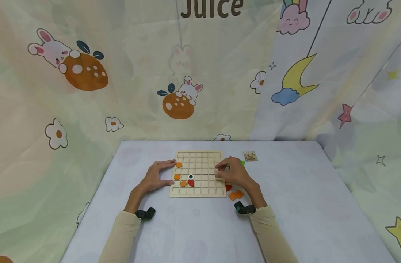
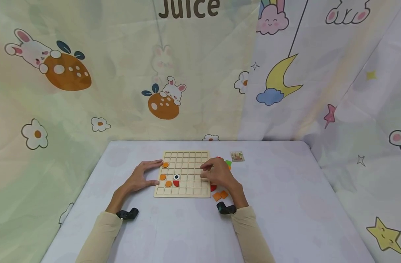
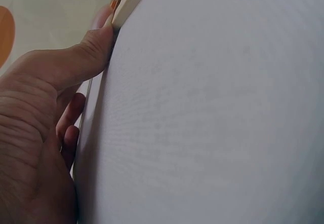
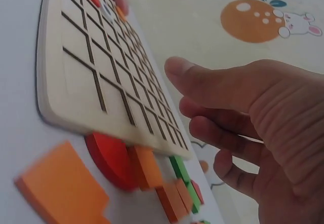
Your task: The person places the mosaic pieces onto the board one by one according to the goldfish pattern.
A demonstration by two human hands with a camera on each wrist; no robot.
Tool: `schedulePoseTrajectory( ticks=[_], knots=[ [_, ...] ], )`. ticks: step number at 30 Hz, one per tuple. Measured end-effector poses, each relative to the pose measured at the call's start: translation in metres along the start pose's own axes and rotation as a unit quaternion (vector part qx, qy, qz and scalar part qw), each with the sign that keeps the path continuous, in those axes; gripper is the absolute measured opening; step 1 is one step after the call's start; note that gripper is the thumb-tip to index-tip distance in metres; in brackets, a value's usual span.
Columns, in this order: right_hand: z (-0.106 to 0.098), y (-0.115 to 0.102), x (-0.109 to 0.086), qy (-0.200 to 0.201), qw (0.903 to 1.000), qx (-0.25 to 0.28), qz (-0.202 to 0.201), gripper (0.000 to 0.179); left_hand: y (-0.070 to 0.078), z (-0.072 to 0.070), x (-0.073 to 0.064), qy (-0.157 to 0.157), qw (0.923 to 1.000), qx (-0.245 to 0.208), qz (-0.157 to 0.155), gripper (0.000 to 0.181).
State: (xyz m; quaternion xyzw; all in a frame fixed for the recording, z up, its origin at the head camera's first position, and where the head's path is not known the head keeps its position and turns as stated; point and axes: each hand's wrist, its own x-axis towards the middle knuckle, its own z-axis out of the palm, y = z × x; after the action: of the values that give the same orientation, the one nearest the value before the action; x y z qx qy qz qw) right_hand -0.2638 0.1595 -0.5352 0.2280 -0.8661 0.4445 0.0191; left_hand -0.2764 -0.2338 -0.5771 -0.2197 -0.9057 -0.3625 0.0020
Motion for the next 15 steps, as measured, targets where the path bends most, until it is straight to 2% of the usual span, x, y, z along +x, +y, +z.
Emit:
schedulePoseTrajectory(
  ticks=[8, 15],
  knots=[
    [-0.025, 0.008, -0.019, -0.016, 0.9954, -0.075, 0.056, 0.030, -0.003, 0.000, 0.001, 0.001, 1.0000, 0.000, 0.004, 0.082],
    [-0.042, 0.013, -0.031, -0.031, 0.9933, -0.083, 0.074, 0.037, -0.006, 0.001, 0.000, 0.005, 1.0000, -0.002, 0.006, 0.081]
  ],
)
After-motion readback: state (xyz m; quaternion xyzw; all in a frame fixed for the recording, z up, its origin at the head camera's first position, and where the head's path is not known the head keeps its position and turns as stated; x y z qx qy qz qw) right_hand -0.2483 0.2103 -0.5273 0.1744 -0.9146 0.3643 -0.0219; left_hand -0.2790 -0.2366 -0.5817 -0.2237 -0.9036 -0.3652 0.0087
